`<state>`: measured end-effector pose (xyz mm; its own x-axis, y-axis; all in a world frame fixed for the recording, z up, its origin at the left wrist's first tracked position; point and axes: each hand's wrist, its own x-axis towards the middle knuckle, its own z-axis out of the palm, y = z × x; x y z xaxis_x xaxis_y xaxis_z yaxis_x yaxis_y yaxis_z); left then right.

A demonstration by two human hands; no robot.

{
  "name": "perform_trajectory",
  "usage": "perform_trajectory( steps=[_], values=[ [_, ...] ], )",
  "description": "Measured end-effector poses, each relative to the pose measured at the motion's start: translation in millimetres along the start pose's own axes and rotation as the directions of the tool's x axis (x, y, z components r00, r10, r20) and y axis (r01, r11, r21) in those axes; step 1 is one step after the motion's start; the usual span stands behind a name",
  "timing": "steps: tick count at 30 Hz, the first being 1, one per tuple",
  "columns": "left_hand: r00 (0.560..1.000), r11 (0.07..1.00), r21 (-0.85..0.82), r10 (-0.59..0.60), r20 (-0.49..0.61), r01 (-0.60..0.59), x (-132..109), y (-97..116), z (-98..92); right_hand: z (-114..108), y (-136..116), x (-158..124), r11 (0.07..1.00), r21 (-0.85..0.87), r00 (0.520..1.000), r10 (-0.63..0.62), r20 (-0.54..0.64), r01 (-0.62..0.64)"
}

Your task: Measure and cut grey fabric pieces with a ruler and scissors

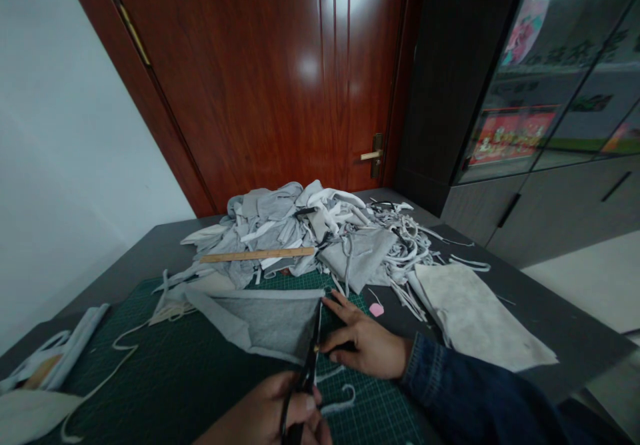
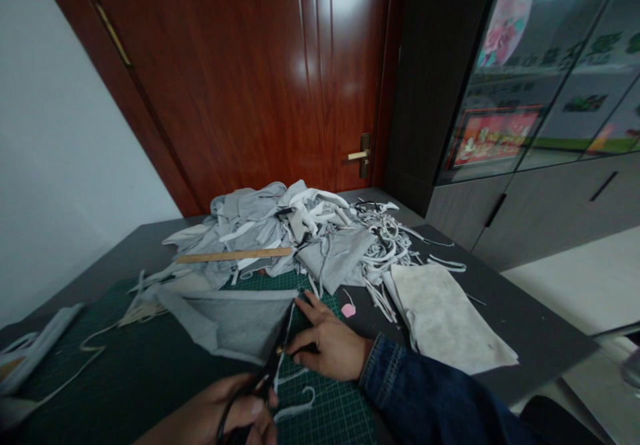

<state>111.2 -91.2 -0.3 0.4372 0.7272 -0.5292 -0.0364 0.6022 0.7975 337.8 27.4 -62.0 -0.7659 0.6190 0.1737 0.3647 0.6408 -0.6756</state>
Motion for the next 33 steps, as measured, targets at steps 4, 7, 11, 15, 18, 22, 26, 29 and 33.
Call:
perform_trajectory(
  steps=[4,7,11,15,18,22,26,29,33],
  values=[
    [0.999,0.999,0.020,-0.035,-0.037,0.035,0,5,2.5,0,0,0,1.000,0.005,1.000,-0.002,-0.001,0.002],
    [0.998,0.998,0.032,-0.048,-0.050,0.049,2,6,3.8,1,0,-1,1.000,0.010,1.000,-0.009,-0.007,0.010],
    [0.998,0.998,0.057,-0.030,-0.060,0.034,4,4,3.6,0,-1,-1,1.000,0.014,1.000,0.005,-0.006,-0.005],
    [0.998,0.998,0.051,-0.023,-0.058,0.026,2,1,-0.4,-1,-2,-1,1.000,0.019,1.000,0.010,-0.001,-0.010],
    [0.999,0.999,0.028,-0.032,-0.025,0.032,1,2,-3.0,-1,-2,-1,1.000,0.015,1.000,0.003,0.000,-0.003],
    [0.997,0.997,0.027,-0.071,-0.026,0.072,0,9,-0.1,-1,-2,-1,1.000,0.014,1.000,0.005,0.010,-0.006],
    [0.995,0.996,0.046,-0.077,-0.063,0.080,2,19,6.6,0,-2,-1,1.000,0.004,1.000,0.012,0.005,-0.012],
    [0.997,0.997,0.041,-0.063,-0.049,0.065,4,21,8.4,1,-1,-1,1.000,0.008,1.000,0.019,0.002,-0.019],
    [0.999,0.999,0.031,-0.043,-0.014,0.043,3,12,2.0,2,0,-1,1.000,0.017,1.000,0.010,-0.001,-0.010]
  ],
)
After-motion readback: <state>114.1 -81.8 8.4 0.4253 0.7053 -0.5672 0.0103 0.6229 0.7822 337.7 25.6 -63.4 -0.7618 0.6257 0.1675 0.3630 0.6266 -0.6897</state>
